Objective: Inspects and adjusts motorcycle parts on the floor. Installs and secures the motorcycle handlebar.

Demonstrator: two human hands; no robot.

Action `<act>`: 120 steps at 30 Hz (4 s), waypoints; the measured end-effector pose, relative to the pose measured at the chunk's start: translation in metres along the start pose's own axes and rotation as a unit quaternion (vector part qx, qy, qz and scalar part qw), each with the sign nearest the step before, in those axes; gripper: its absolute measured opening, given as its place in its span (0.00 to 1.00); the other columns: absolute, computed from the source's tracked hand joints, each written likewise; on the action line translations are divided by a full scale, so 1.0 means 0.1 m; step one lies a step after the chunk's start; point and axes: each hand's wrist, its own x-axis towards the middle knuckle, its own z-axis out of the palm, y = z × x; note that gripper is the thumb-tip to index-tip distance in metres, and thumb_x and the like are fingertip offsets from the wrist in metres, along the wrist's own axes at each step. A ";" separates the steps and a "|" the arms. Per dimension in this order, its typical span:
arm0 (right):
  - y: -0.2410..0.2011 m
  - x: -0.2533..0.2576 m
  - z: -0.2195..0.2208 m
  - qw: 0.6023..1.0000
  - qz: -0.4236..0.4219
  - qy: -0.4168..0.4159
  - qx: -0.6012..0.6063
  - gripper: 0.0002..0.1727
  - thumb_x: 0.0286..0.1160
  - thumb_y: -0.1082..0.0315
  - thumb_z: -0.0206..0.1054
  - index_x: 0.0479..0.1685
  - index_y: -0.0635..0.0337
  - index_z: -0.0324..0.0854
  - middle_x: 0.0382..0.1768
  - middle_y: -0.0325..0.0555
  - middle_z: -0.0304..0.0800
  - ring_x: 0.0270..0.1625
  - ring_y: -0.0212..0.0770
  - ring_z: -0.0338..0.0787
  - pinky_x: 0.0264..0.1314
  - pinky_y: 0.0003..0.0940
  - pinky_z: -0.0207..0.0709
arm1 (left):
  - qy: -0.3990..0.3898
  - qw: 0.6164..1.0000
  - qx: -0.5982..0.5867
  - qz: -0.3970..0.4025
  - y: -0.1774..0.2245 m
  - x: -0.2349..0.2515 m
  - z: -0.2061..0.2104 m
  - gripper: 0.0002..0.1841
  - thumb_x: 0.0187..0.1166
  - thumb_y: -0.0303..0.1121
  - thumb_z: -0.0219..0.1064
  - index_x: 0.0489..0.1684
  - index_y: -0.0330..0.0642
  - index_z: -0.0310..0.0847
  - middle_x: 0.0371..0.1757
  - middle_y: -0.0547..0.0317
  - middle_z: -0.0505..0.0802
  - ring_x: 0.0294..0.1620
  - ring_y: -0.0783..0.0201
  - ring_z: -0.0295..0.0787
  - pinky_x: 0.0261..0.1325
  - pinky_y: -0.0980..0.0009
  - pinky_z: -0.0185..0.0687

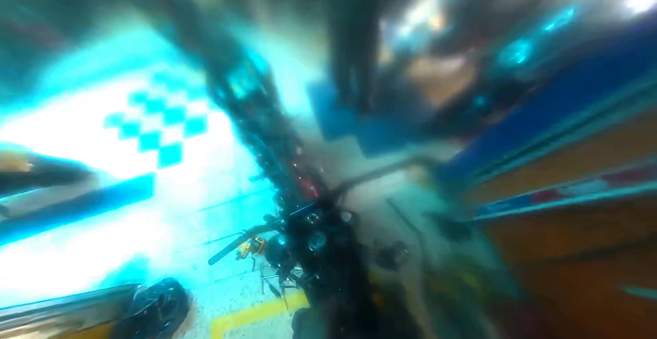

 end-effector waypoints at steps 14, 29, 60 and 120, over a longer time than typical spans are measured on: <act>-2.09 1.68 1.40 0.918 -0.110 -0.173 -0.340 0.18 0.92 0.63 0.56 0.73 0.55 0.79 0.64 0.56 0.88 0.61 0.58 0.90 0.63 0.60 0.81 | 0.083 0.993 -0.080 0.016 -0.09 0.31 -0.95 0.37 0.61 0.48 0.83 0.75 0.49 0.80 0.57 0.55 0.93 0.47 0.61 0.94 0.55 0.55 0.92; -0.75 1.99 1.68 0.927 -0.080 -0.220 -0.294 0.17 0.84 0.56 0.67 0.59 0.58 0.88 0.61 0.53 0.87 0.56 0.50 0.90 0.62 0.56 0.84 | 0.080 0.995 -0.057 0.017 0.13 0.76 -1.69 0.35 0.63 0.41 0.82 0.75 0.47 0.80 0.57 0.56 0.92 0.40 0.65 0.93 0.44 0.65 0.93; -0.76 1.91 1.69 0.958 -0.073 -0.202 -0.192 0.10 0.77 0.67 0.70 0.51 0.61 0.91 0.58 0.50 0.87 0.55 0.38 0.89 0.59 0.37 0.86 | -0.138 0.933 0.061 0.328 0.26 2.28 -1.72 0.13 0.67 0.27 0.73 0.49 0.48 0.93 0.69 0.61 0.88 0.72 0.64 0.83 0.72 0.58 0.83; -1.19 1.69 1.99 0.952 -0.047 -0.267 -0.143 0.27 0.44 0.75 0.85 0.52 0.59 0.87 0.47 0.34 0.95 0.25 0.22 0.84 0.25 0.16 0.79 | 0.275 0.577 -0.759 -0.120 -1.27 1.66 -1.31 0.20 0.95 0.44 0.43 0.51 0.43 0.80 0.43 0.56 0.93 0.46 0.59 0.93 0.53 0.60 0.91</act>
